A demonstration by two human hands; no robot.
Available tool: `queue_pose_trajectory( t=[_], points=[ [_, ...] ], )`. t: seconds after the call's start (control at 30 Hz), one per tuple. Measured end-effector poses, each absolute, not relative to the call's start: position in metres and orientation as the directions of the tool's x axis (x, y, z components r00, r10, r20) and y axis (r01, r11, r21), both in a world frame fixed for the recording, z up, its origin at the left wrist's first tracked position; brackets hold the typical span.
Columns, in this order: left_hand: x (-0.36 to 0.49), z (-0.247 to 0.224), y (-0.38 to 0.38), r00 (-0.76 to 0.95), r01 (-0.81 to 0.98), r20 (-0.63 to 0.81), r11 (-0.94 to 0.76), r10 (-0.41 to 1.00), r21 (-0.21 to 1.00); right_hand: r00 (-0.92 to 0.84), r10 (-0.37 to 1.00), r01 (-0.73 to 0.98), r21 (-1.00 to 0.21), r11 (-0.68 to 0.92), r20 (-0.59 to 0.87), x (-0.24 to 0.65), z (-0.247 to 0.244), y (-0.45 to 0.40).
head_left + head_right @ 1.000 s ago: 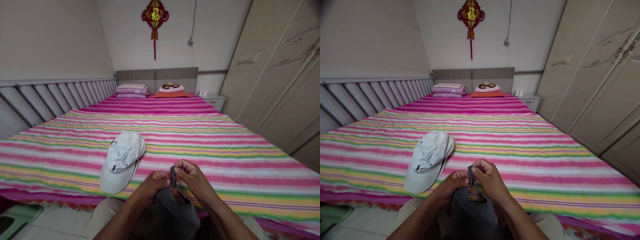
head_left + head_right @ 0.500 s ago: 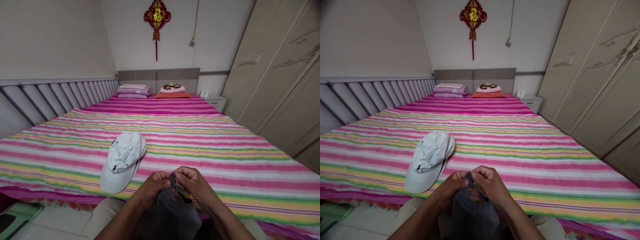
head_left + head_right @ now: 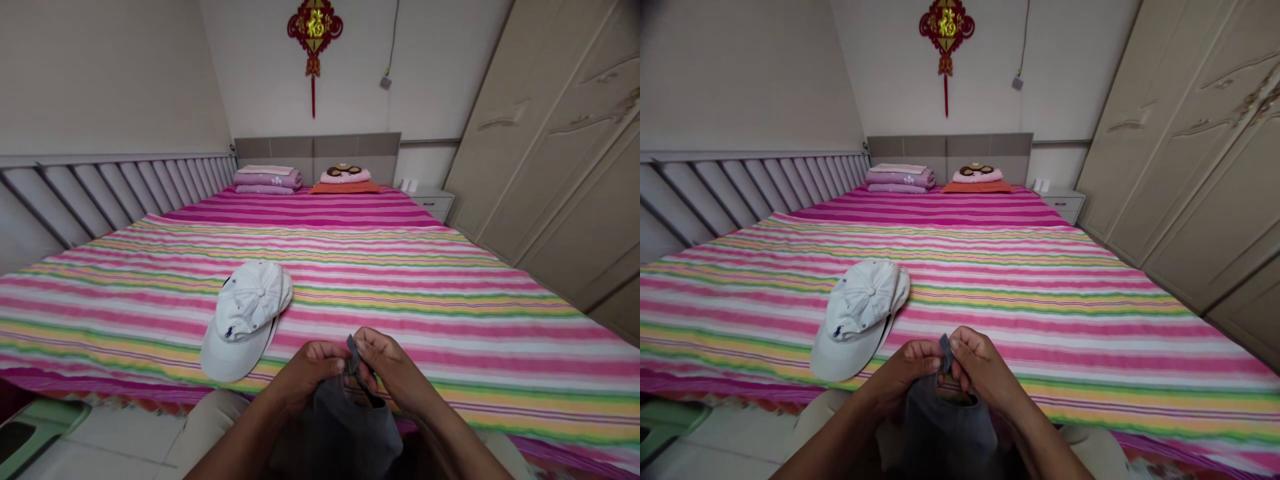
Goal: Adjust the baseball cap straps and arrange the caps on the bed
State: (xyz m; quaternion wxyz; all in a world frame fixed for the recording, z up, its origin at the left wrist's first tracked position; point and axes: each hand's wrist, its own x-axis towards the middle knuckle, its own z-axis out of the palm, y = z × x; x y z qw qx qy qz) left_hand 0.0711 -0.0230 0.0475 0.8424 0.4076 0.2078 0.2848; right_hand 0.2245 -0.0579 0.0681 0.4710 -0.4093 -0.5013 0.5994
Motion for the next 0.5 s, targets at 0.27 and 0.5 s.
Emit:
queue_pose_trajectory(
  t=[0.27,0.5],
  points=[
    [0.0695,0.0418,-0.022,0.719,-0.27,-0.136,0.454,0.682,0.849,-0.196,0.98,-0.237,-0.968,-0.085,-0.038,0.2256,0.0665,-0.058],
    [0.0711,0.0472,-0.0262,0.736,-0.242,-0.111,0.412,0.668,0.879,-0.177,0.981,-0.298,-0.945,-0.132,-0.081,0.2269,0.0662,-0.058]
  ],
)
